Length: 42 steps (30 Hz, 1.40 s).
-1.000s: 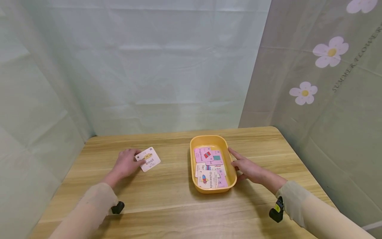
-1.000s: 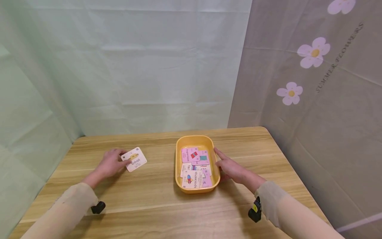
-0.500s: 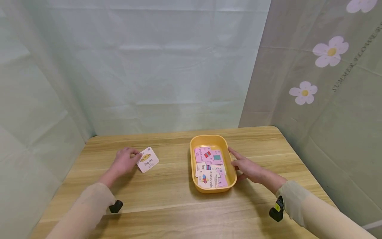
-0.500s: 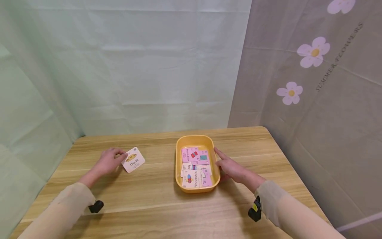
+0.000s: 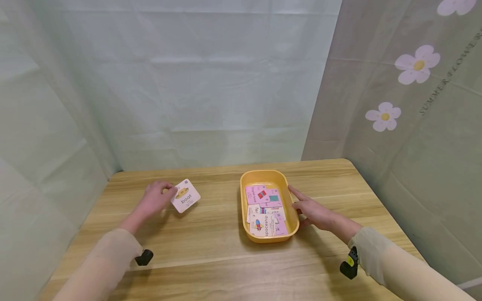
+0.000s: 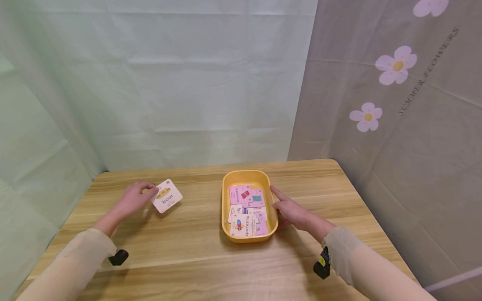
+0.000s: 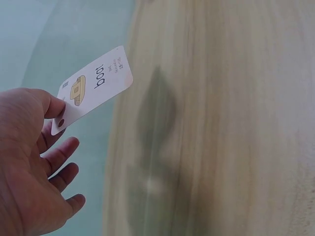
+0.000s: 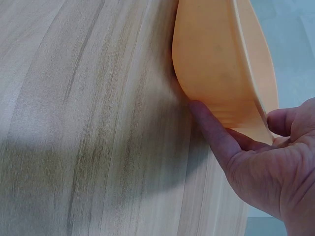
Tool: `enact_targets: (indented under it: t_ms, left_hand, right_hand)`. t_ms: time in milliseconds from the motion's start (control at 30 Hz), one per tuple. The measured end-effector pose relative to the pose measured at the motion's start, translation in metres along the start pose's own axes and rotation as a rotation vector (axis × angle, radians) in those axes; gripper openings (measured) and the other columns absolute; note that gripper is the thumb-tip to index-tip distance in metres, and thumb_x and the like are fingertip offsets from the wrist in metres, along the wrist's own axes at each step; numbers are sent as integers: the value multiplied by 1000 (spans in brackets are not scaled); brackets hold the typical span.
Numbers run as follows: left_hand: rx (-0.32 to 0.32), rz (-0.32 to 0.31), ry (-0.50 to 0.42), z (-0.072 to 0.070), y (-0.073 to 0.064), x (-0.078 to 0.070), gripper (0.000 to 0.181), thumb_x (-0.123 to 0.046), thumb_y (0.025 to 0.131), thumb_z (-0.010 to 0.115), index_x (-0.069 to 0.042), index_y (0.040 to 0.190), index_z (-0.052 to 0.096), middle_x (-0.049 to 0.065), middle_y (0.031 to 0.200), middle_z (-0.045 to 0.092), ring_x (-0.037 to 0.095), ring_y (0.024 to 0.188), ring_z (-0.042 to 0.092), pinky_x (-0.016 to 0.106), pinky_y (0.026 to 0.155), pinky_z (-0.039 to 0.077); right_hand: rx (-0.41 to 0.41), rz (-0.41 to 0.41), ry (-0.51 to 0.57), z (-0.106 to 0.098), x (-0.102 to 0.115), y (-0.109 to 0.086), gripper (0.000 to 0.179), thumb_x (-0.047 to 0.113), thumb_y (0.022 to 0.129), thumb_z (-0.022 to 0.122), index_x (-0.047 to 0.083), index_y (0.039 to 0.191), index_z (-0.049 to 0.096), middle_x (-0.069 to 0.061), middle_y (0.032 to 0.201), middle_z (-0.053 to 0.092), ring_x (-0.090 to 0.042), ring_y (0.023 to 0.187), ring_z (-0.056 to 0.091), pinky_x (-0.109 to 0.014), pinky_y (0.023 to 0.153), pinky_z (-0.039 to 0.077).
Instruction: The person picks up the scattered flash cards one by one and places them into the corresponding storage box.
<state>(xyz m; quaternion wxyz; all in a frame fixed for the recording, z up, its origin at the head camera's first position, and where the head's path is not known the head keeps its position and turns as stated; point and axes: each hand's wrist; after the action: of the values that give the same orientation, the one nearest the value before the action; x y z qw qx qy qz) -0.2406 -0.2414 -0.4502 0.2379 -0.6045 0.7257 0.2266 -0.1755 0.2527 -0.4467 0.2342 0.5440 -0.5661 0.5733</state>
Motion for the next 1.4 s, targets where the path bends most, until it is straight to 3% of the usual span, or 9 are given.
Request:
enact_targets:
  t_ms: [267,567,900,1200,1400]
  left_hand:
    - [-19,16,-22,-9,2,-12,42,-34,106,52,5,116,64,31,147,45,54,135,31,68,105,30]
    - [-36,60,-56,-21,5,-28,39,-36,106,53,1,109,65,28,150,45,56,139,27,72,109,23]
    - [-44,104,-63,-31,6,-51,38,-37,106,54,-1,107,64,24,149,47,50,140,31,67,108,27]
    - [-22,124,-121,-24,9,-71,32,-34,104,58,-3,102,67,22,148,49,49,140,32,67,107,30]
    - [-2,150,-127,-14,1,-83,27,-32,103,60,-7,97,67,20,146,52,48,138,33,65,104,31]
  right_hand:
    - [-11,9,2,-1,3,1,72,12,105,42,32,166,9,-22,166,16,-40,132,48,-60,90,54]
    - [-17,-2,-3,-3,6,2,71,13,106,41,31,166,8,-23,165,17,-42,133,46,-62,90,53]
    - [-11,-11,-8,-6,10,1,71,14,106,41,30,166,8,-24,165,17,-42,136,44,-64,93,51]
    - [-15,-7,-4,-5,12,0,71,14,106,42,31,166,8,-22,167,12,-43,136,43,-65,93,50]
    - [-25,16,8,3,3,-4,69,15,106,44,32,166,13,-22,167,13,-44,139,41,-66,93,49]
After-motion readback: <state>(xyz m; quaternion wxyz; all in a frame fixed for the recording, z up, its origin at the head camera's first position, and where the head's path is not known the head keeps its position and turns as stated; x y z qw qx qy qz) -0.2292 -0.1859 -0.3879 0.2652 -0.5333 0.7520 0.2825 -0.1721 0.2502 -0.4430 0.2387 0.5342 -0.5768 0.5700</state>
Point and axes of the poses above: each hand's wrist, its own y-axis towards the middle knuckle, its own z-axis out of the palm, x = y × z
